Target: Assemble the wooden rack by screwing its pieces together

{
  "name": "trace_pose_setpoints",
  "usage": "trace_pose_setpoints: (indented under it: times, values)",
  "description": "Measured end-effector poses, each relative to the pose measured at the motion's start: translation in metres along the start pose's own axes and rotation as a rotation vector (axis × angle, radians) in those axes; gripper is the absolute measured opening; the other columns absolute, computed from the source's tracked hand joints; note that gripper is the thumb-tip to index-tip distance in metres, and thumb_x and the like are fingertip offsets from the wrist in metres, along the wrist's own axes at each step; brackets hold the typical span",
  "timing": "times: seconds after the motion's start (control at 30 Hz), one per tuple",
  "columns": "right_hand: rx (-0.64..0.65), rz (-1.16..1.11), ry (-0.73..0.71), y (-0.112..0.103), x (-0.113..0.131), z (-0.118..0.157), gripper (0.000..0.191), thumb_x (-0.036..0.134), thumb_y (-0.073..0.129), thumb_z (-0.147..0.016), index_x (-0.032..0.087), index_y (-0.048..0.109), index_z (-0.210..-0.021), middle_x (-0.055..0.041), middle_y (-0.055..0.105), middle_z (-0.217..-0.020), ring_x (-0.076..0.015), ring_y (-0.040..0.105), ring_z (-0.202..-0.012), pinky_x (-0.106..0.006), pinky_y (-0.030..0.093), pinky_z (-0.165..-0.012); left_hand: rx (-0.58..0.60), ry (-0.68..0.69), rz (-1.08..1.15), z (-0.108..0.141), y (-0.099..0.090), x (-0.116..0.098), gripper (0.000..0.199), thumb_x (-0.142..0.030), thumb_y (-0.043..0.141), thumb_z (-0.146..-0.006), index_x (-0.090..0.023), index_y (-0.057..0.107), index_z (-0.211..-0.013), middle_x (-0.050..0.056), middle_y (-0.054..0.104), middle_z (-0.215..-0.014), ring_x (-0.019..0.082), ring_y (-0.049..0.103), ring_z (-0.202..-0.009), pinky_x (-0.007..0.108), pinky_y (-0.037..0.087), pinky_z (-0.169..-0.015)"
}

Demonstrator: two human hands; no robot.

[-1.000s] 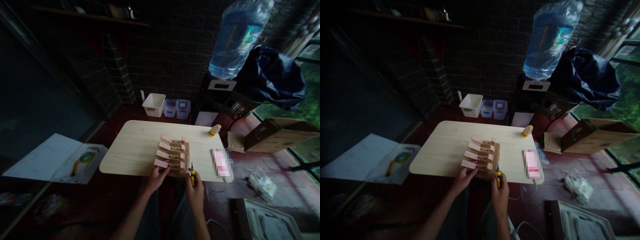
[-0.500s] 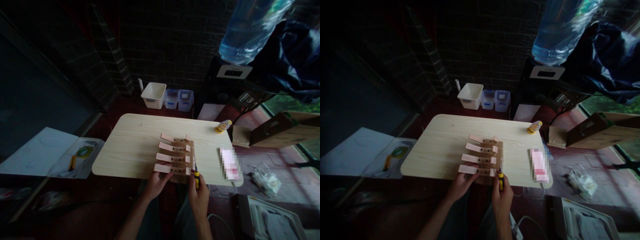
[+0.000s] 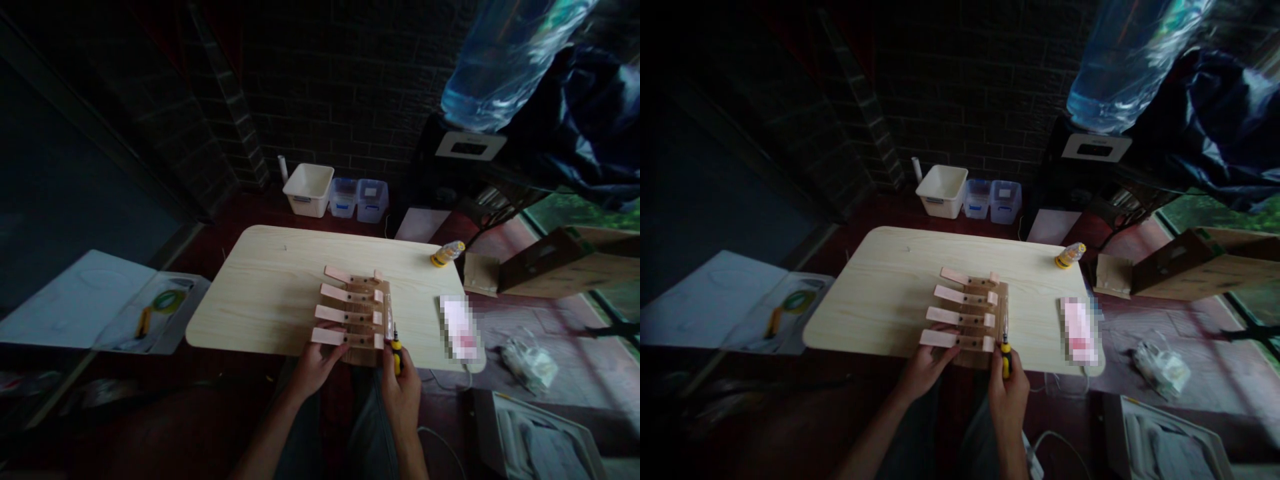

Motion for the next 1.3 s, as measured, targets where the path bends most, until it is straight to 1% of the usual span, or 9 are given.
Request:
trace_pose_setpoints:
  times: [0.17,0.37,0.47,0.57,0.7,0.87,1.03,1.17,1.3]
  values:
    - [0.004,-0.019,-0.029,-0.004,0.004,0.005,0.049,0.060,0.058,-0.091,0.016,0.074,-0.103,-0.0119,0.077,-0.093,-0.0260,0.068,-0.086,-0.032,0.050,-0.075,-0.001,-0.007,0.019,0.003,0.001,-0.002,0.040,-0.049,0.075,-0.083,-0.021,0.072,-0.112,0.010,0.070,-0.128,0.027,0.062,-0.124,0.040,0.045,-0.114]
    - [-0.043,-0.115,0.014,-0.017,0.014,0.022,0.049,0.059,0.059,-0.090,0.017,0.075,-0.108,-0.0126,0.078,-0.105,-0.0292,0.068,-0.101,-0.036,0.050,-0.086,0.036,-0.046,0.118,0.015,-0.008,0.000,0.056,-0.048,0.077,-0.081,-0.020,0.065,-0.128,0.011,0.069,-0.134,0.027,0.063,-0.126,0.043,0.048,-0.113]
    - [-0.072,-0.152,0.020,-0.026,0.015,0.037,0.049,0.058,0.060,-0.089,0.016,0.075,-0.110,-0.0126,0.077,-0.108,-0.0296,0.067,-0.105,-0.037,0.050,-0.089,0.075,-0.062,0.148,0.025,-0.014,-0.003,0.050,-0.052,0.076,-0.081,-0.018,0.068,-0.117,0.013,0.074,-0.123,0.028,0.069,-0.117,0.044,0.053,-0.107]
    - [-0.082,-0.167,0.023,-0.037,0.013,0.052,0.049,0.059,0.061,-0.088,0.017,0.075,-0.109,-0.0113,0.077,-0.103,-0.0280,0.067,-0.098,-0.035,0.050,-0.084,0.086,-0.052,0.177,0.034,-0.018,-0.010,0.048,-0.055,0.074,-0.082,-0.017,0.068,-0.111,0.013,0.076,-0.117,0.028,0.071,-0.113,0.043,0.054,-0.105]
    - [-0.073,-0.181,0.038,-0.054,0.008,0.071,0.049,0.061,0.061,-0.088,0.017,0.075,-0.103,-0.0086,0.076,-0.090,-0.0240,0.066,-0.081,-0.033,0.050,-0.074,0.038,0.012,0.245,0.039,-0.022,-0.022,0.057,-0.056,0.073,-0.082,-0.016,0.062,-0.122,0.015,0.072,-0.127,0.027,0.069,-0.119,0.041,0.053,-0.107]
    - [-0.039,-0.244,0.036,-0.070,0.003,0.080,0.050,0.064,0.064,-0.085,0.019,0.075,-0.103,-0.0085,0.077,-0.096,-0.0252,0.068,-0.087,-0.034,0.051,-0.077,-0.123,-0.011,0.264,0.044,-0.029,-0.030,0.069,-0.064,0.075,-0.076,-0.019,0.058,-0.125,0.015,0.072,-0.127,0.027,0.071,-0.115,0.040,0.056,-0.101]
    - [0.019,-0.359,0.041,-0.062,0.009,0.071,0.052,0.063,0.067,-0.082,0.021,0.075,-0.112,-0.0101,0.077,-0.112,-0.0282,0.067,-0.108,-0.036,0.053,-0.087,-0.121,-0.180,0.229,0.069,-0.020,-0.027,0.057,-0.063,0.078,-0.074,-0.019,0.064,-0.108,0.014,0.077,-0.110,0.027,0.074,-0.102,0.037,0.060,-0.083]
    - [0.088,-0.334,0.000,-0.047,0.015,0.066,0.056,0.062,0.067,-0.082,0.020,0.072,-0.120,-0.0109,0.072,-0.127,-0.0286,0.060,-0.126,-0.039,0.047,-0.102,-0.037,-0.353,0.228,0.089,-0.002,-0.022,0.058,-0.063,0.073,-0.079,-0.023,0.059,-0.119,0.013,0.072,-0.125,0.023,0.076,-0.093,0.029,0.057,-0.068]
    - [0.080,-0.284,-0.042,-0.041,0.015,0.069,0.057,0.061,0.068,-0.083,0.020,0.071,-0.123,-0.0116,0.071,-0.129,-0.0285,0.060,-0.124,-0.038,0.045,-0.104,-0.062,-0.306,0.205,0.087,-0.005,-0.020,0.054,-0.054,0.076,-0.080,-0.022,0.060,-0.121,0.016,0.068,-0.132,0.024,0.074,-0.102,0.027,0.056,-0.070]
Point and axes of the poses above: each hand's wrist, its own z-axis away from the middle knuckle, its own y-axis out of the palm, x = y × z, the point moved 3 cm from there along -z, towards the middle knuckle
